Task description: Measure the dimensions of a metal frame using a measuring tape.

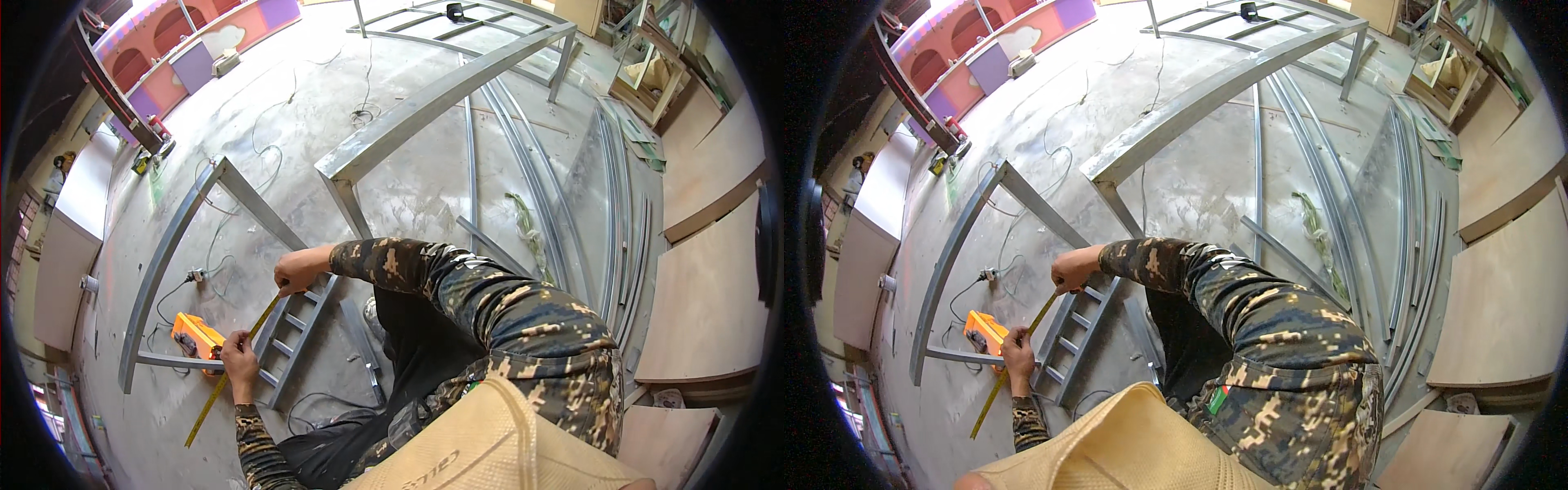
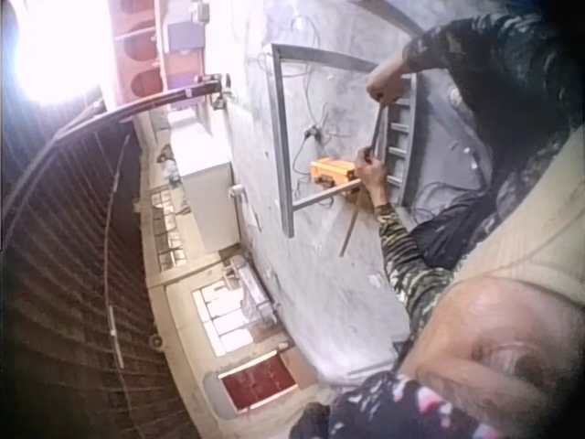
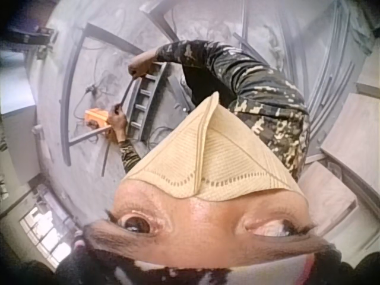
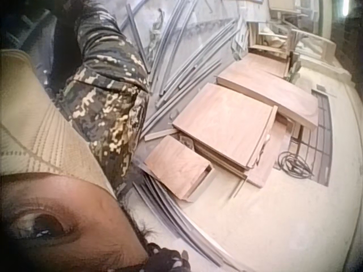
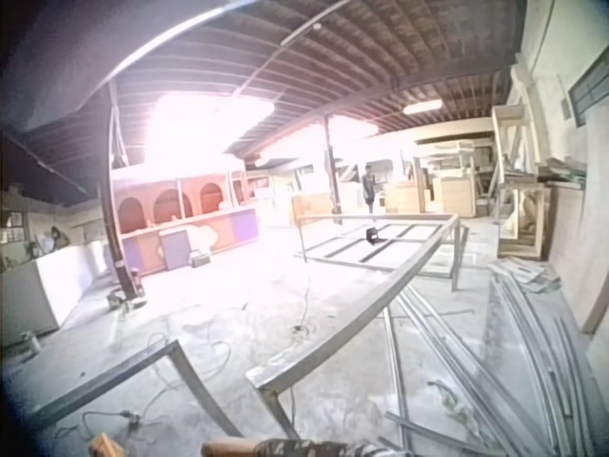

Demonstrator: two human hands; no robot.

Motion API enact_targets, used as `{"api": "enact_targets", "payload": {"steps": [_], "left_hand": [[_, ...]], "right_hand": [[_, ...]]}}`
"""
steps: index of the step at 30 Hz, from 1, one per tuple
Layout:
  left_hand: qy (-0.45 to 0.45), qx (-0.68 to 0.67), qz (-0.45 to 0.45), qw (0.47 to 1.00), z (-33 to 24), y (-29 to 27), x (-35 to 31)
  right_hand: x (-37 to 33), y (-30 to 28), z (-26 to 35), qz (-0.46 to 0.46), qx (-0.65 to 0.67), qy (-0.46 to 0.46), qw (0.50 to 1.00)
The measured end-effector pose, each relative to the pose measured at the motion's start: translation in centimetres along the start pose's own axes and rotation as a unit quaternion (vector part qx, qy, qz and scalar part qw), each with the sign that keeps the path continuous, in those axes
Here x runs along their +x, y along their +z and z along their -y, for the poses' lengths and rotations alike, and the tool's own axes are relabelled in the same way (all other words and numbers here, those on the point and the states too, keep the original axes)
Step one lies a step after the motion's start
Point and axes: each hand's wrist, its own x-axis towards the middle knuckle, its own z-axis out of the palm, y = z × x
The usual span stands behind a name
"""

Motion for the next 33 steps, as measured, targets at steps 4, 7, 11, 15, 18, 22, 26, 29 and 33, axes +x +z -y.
{"api": "enact_targets", "payload": {"steps": [4, 7, 11, 15, 18, 22, 26, 29, 33], "left_hand": [[-0.016, 0.003, 0.010, 1.000, 0.1, -0.5, -0.5], [-0.014, 0.005, 0.014, 1.000, -0.1, -0.5, -0.5], [-0.013, -0.008, 0.013, 1.000, 0.2, -0.2, -0.8], [0.018, 0.019, 0.000, 1.000, -0.2, 0.3, -0.1], [-0.030, 0.005, 0.017, 0.999, -0.1, -0.4, -0.3], [-0.047, 0.045, 0.028, 0.997, -2.8, -1.0, 0.9], [0.078, 0.252, 0.024, 0.964, -7.5, -3.4, 1.9], [0.122, 0.307, 0.031, 0.943, -10.3, -4.8, 2.8], [0.166, 0.373, 0.088, 0.908, -13.8, -6.1, 4.1]], "right_hand": [[0.0, -0.2, 1.1, 0.014, -0.009, -0.003, 1.000], [-0.4, -0.4, 1.4, 0.009, -0.011, -0.007, 1.000], [-0.6, -0.5, 1.8, 0.020, -0.012, -0.003, 1.000], [-0.6, -0.7, 0.9, 0.013, -0.034, -0.010, 0.999], [0.1, -0.7, 1.3, 0.042, -0.009, 0.015, 0.999], [-0.4, 0.5, 0.1, 0.013, 0.020, 0.002, 1.000], [-0.4, 1.9, 0.0, 0.044, 0.080, 0.014, 0.996], [-0.2, 3.0, 0.6, 0.052, 0.065, -0.017, 0.996], [-2.1, 1.5, 0.7, -0.073, -0.075, -0.146, 0.984]]}}
